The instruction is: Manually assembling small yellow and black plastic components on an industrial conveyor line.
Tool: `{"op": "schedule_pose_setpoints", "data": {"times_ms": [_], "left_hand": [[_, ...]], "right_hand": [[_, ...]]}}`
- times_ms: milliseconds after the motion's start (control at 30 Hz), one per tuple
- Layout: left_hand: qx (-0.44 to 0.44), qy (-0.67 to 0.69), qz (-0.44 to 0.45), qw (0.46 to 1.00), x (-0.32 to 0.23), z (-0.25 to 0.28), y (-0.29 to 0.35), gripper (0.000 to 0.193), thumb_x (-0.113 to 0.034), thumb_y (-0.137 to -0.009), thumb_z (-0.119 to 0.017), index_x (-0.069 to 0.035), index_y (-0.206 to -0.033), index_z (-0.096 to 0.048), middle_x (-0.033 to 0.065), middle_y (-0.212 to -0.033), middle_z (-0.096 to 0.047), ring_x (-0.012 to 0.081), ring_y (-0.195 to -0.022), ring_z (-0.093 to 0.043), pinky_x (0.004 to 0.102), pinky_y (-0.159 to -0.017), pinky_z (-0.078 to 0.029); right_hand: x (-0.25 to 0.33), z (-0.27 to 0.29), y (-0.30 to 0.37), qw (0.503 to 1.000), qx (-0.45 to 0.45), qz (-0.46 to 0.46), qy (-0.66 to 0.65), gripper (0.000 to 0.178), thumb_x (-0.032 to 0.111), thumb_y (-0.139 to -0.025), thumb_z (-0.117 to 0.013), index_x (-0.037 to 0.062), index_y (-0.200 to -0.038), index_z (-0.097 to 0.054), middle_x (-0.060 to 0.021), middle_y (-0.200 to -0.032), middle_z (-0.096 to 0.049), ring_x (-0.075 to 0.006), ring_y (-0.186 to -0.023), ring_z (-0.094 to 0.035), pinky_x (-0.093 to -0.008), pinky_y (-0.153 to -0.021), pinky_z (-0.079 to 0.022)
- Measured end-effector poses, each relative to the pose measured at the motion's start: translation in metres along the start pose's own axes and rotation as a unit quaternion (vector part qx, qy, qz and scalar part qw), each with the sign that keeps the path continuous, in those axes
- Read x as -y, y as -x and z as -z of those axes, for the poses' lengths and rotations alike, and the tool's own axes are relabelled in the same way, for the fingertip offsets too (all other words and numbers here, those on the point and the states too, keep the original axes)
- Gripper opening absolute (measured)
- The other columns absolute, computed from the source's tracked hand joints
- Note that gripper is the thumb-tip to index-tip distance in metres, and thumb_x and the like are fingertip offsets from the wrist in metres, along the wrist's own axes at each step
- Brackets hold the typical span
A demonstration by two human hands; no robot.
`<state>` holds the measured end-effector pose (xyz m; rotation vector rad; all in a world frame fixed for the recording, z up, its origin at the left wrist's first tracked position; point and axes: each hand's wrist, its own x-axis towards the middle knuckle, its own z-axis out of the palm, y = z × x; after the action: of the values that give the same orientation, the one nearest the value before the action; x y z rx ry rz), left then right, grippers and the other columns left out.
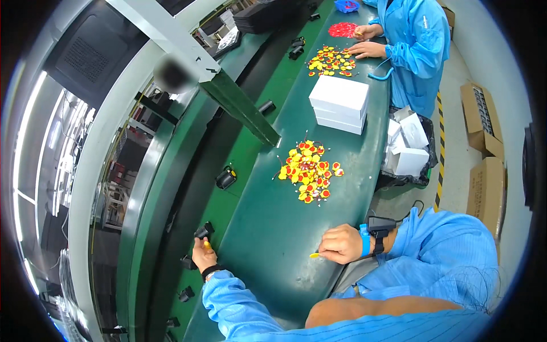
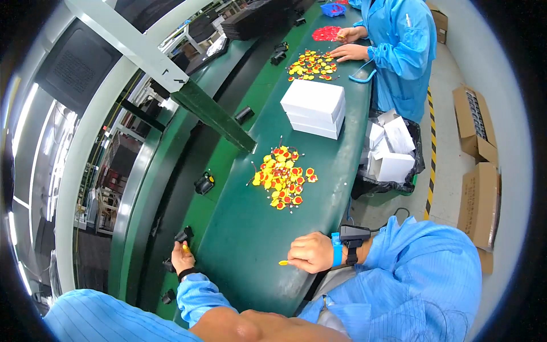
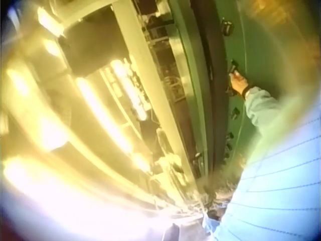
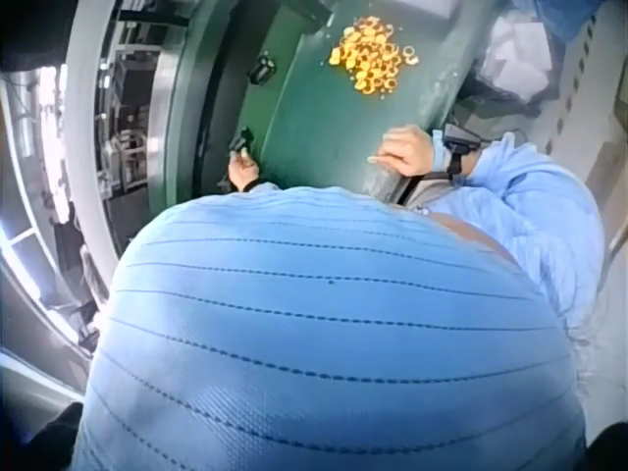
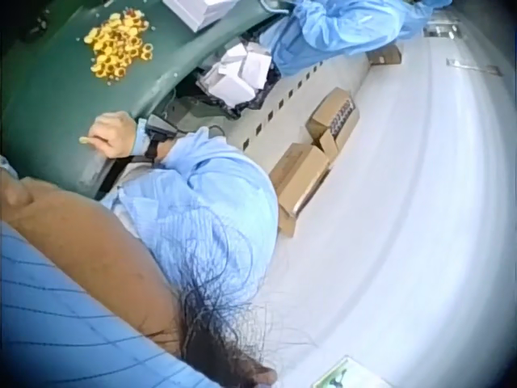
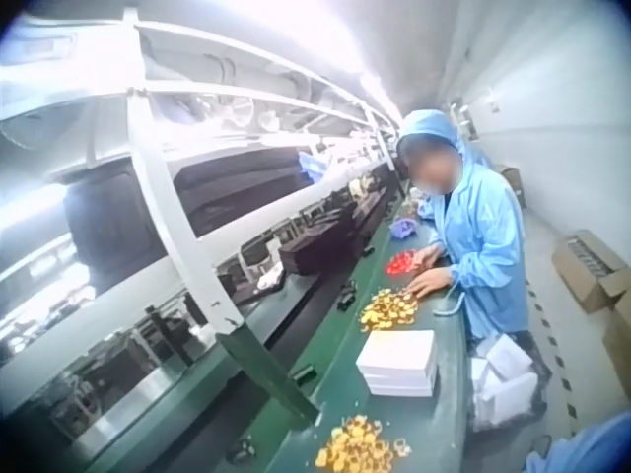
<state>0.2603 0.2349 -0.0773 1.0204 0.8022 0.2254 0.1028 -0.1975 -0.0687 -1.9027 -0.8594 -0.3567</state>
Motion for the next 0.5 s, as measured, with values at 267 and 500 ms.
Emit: {"op": "schedule_pose_setpoints", "data": {"times_ms": [267,500], "left_hand": [[-0.009,-0.005,0.044,0.999,-0.005,-0.009,-0.02,0.026,-0.028,-0.094,-0.053,-0.005,-0.086,-0.06,0.0065,-0.07,-0.064,0.0107,-0.038,-0.041,0.0197,-0.031,-0.029],[0.181,-0.234,-0.217,0.93,0.029,0.019,-0.098,0.028,-0.031,-0.096,-0.05,-0.005,-0.089,-0.057,0.0011,-0.073,-0.054,0.0082,-0.053,-0.045,0.0179,-0.037,-0.03]], "right_hand": [[-0.002,0.001,-0.003,1.0,0.001,0.017,0.004,0.009,0.013,-0.08,-0.064,0.007,-0.077,-0.058,-0.005,-0.068,-0.052,-0.0234,-0.062,-0.054,-0.0359,-0.051,-0.043],[0.006,-0.004,0.0,1.0,0.003,0.024,0.01,0.01,0.013,-0.08,-0.064,0.0076,-0.076,-0.057,-0.0051,-0.065,-0.052,-0.0247,-0.06,-0.055,-0.0365,-0.052,-0.044]]}}
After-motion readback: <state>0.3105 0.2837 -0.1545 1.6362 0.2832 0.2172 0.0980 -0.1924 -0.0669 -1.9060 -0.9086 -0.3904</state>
